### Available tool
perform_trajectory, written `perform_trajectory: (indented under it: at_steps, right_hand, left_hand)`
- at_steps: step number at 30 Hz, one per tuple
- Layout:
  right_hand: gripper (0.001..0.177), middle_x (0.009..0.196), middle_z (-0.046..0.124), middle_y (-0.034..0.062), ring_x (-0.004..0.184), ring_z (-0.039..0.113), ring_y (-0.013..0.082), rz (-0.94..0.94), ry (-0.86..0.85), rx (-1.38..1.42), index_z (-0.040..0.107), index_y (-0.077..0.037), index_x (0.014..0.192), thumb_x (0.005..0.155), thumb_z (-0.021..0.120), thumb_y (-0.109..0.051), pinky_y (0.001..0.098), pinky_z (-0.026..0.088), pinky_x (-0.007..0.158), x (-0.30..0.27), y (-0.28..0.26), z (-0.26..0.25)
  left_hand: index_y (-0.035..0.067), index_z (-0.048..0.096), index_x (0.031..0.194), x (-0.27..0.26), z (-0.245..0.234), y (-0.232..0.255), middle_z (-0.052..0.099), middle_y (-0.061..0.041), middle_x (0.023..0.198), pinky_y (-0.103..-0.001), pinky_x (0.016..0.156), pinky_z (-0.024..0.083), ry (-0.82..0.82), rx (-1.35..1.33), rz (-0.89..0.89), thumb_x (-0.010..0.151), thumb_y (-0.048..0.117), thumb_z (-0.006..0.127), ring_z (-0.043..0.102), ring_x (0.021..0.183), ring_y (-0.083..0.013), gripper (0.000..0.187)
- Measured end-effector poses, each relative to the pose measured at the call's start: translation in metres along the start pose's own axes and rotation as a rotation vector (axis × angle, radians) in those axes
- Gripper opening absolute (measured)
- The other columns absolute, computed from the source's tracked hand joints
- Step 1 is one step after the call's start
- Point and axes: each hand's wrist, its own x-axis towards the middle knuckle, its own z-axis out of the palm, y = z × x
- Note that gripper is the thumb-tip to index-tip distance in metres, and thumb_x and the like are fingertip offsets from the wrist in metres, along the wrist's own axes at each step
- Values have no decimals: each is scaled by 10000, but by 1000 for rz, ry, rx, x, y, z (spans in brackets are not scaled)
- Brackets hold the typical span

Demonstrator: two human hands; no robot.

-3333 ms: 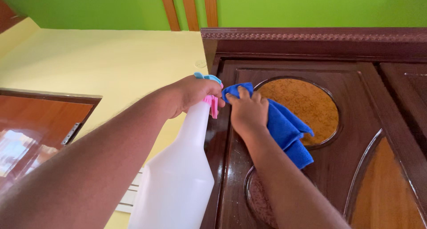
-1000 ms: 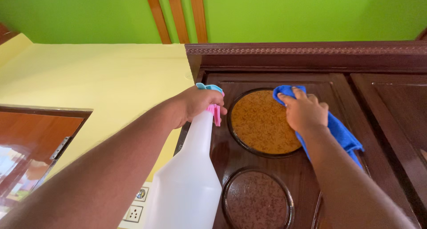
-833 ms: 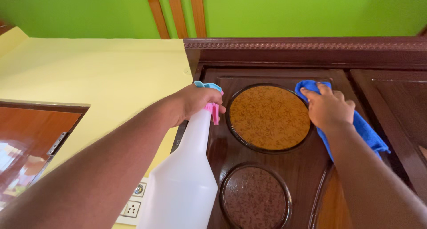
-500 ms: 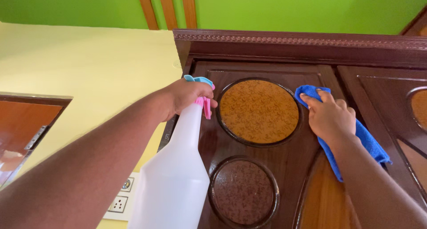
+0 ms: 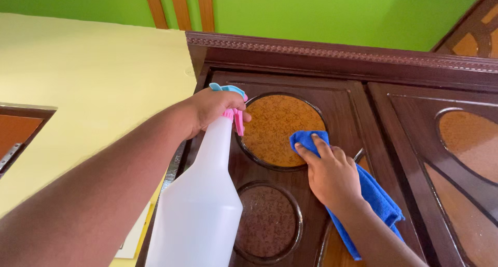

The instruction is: The person cleans a wooden double door by spraying a cleaning solution from a bottle and wiping the surface with a blue cloth. The person systematically wipes the door panels, handles, and decorative inlays.

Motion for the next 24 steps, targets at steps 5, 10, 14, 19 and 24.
perform_trajectory:
  at_steps: [5,10,14,19,24]
  right_hand:
    - [413,1477,537,-6,1269,570,268,19,-57,28,647,-412,1311,929,559,-285,541,458,1005,-3,28,0]
    - [458,1547,484,6,1347,516,304,196,-78,-61,599,-460,1399,974,508,-317,587,411,1038,13,80,6]
    - [455,1579,423,35,1324,482,374,349,-110,-62,588,-513,1378,963,537,-334,566,415,1061,17,105,11]
    - [488,1533,462,62,1255,508,390,484,-115,-162,576,-502,1419,972,527,-313,551,417,1041,20,93,20]
    - [479,1527,491,46,1221,527,383,478,-52,-178,593,-475,1421,980,518,-303,525,429,1004,11,50,24]
  left_hand:
    - [16,606,1304,0,6,4,792,-107,1049,-372,636,573,-21,-27,27,830,266,605,757,775,-212,536]
    - [1,604,1310,4,7,-3,797,-130,1052,-358,644,578,-42,-81,24,844,254,622,761,782,-216,530]
    - [-25,637,1280,3,-1,-15,801,-135,1036,-363,650,576,-25,-98,5,838,241,632,761,782,-229,515]
    - [20,645,1262,-7,-20,-26,809,-121,1045,-363,707,572,-25,-61,-3,828,259,632,762,807,-218,496]
    - [31,656,1265,-21,-39,-33,805,-101,1051,-359,732,573,-16,24,-39,819,274,625,752,815,-200,509]
